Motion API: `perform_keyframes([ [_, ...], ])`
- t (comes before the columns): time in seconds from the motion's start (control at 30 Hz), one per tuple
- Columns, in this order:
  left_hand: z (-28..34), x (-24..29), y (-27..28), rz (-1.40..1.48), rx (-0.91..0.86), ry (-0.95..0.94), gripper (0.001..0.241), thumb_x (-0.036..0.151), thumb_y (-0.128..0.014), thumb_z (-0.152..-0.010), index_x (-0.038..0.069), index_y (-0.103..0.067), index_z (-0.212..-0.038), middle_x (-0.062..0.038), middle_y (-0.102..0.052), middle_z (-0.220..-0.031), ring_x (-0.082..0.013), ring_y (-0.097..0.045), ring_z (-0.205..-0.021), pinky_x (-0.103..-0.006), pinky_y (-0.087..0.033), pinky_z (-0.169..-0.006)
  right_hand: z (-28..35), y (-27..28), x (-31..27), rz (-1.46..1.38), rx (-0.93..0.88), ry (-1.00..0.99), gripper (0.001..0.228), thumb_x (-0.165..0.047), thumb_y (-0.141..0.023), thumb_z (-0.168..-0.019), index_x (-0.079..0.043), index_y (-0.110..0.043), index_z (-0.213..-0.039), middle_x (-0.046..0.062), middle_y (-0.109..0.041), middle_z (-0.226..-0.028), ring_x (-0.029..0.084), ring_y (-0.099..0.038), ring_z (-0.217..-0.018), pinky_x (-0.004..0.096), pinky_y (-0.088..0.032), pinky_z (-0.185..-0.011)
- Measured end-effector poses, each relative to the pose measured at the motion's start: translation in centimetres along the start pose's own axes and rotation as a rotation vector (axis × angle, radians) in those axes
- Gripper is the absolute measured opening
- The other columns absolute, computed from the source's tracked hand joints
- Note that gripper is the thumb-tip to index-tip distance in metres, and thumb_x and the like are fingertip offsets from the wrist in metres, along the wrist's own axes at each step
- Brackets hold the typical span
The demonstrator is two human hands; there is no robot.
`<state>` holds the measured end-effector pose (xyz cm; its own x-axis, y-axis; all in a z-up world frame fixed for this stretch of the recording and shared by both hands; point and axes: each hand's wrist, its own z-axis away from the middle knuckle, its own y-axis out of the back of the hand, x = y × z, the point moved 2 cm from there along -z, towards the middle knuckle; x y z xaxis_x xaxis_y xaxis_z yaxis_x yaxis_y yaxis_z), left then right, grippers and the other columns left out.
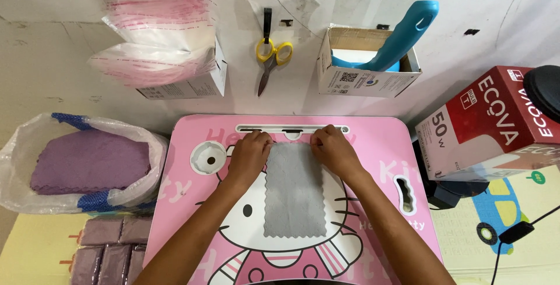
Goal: The person places a small purple foam sheet on a pink Hello Kitty tray and uses a blue-handled lint roller to roll over it repeatedly. The person flips the sheet and continues rolling, then places the sheet into a clear plastic bag and sets it aside with other packaged sheets.
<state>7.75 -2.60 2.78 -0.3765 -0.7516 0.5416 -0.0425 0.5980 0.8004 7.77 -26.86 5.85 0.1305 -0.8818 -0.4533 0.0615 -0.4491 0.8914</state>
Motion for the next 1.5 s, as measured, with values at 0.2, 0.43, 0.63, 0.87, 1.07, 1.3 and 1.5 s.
perform_keyframes([
  [0.2,-0.4,0.7,1.4,-0.012,0.062,-0.025,0.012,0.006,-0.068,-0.096,0.008,-0.073,-0.107,-0.009,-0.070,-0.091,-0.0249,-0.072,-0.088,-0.0368,-0.060,-0.076,1.0,2.8,-1.7,-0.064,0.061,0.077,0.018,-0.006,-0.068,-0.093,-0.009,-0.071,-0.111,0.016,-0.073,-0.096,0.036,-0.075,-0.090,0.047,-0.062,-0.081],
  [0.43,1.7,3.2,4.8,0.023,0.092,-0.126,0.013,0.010,-0.070,-0.097,0.010,-0.072,-0.110,-0.011,-0.071,-0.098,-0.0272,-0.073,-0.096,-0.0397,-0.060,-0.084,4.4,4.8,-1.8,-0.150,0.291,0.217,0.017,-0.011,-0.076,-0.089,-0.012,-0.075,-0.107,0.009,-0.075,-0.089,0.028,-0.074,-0.085,0.039,-0.062,-0.078],
  [0.63,7.8,5.0,5.5,0.042,0.044,-0.306,0.010,0.012,-0.068,-0.097,0.012,-0.071,-0.107,-0.009,-0.068,-0.096,-0.0262,-0.072,-0.092,-0.0370,-0.058,-0.077,11.3,3.7,-1.1,0.027,0.361,0.397,0.008,-0.017,-0.078,-0.089,-0.015,-0.079,-0.096,0.006,-0.075,-0.088,0.026,-0.073,-0.083,0.037,-0.059,-0.077],
  [0.87,13.3,5.1,3.4,-0.014,-0.009,-0.507,0.013,0.002,-0.072,-0.090,0.010,-0.071,-0.100,-0.005,-0.066,-0.099,-0.0226,-0.059,-0.084,-0.0356,-0.044,-0.070,16.5,-0.1,2.3,0.031,0.321,0.627,0.020,-0.008,-0.077,-0.087,-0.016,-0.077,-0.106,0.003,-0.071,-0.100,0.023,-0.068,-0.090,0.038,-0.053,-0.077],
  [1.07,14.6,5.5,3.0,-0.037,0.022,-0.514,0.016,-0.002,-0.074,-0.088,0.010,-0.070,-0.096,-0.003,-0.065,-0.095,-0.0212,-0.057,-0.082,-0.0342,-0.042,-0.069,17.7,-0.7,1.8,0.033,0.337,0.631,0.012,-0.013,-0.076,-0.090,-0.013,-0.074,-0.102,0.004,-0.071,-0.100,0.024,-0.067,-0.086,0.038,-0.054,-0.077],
  [1.3,15.0,5.6,2.7,-0.040,0.053,-0.526,0.018,-0.004,-0.072,-0.087,0.011,-0.070,-0.097,-0.003,-0.067,-0.095,-0.0213,-0.057,-0.080,-0.0343,-0.044,-0.070,18.1,-0.6,1.3,0.027,0.348,0.631,0.013,-0.013,-0.077,-0.090,-0.012,-0.074,-0.102,0.004,-0.070,-0.102,0.024,-0.067,-0.088,0.038,-0.054,-0.083],
  [1.5,15.1,5.4,2.6,-0.059,0.034,-0.515,0.019,-0.005,-0.070,-0.089,0.011,-0.070,-0.098,-0.003,-0.066,-0.095,-0.0209,-0.058,-0.081,-0.0341,-0.043,-0.069,18.1,-0.6,1.3,0.092,0.321,0.653,0.015,-0.014,-0.078,-0.090,-0.013,-0.072,-0.103,0.002,-0.071,-0.104,0.024,-0.066,-0.092,0.037,-0.052,-0.084],
])
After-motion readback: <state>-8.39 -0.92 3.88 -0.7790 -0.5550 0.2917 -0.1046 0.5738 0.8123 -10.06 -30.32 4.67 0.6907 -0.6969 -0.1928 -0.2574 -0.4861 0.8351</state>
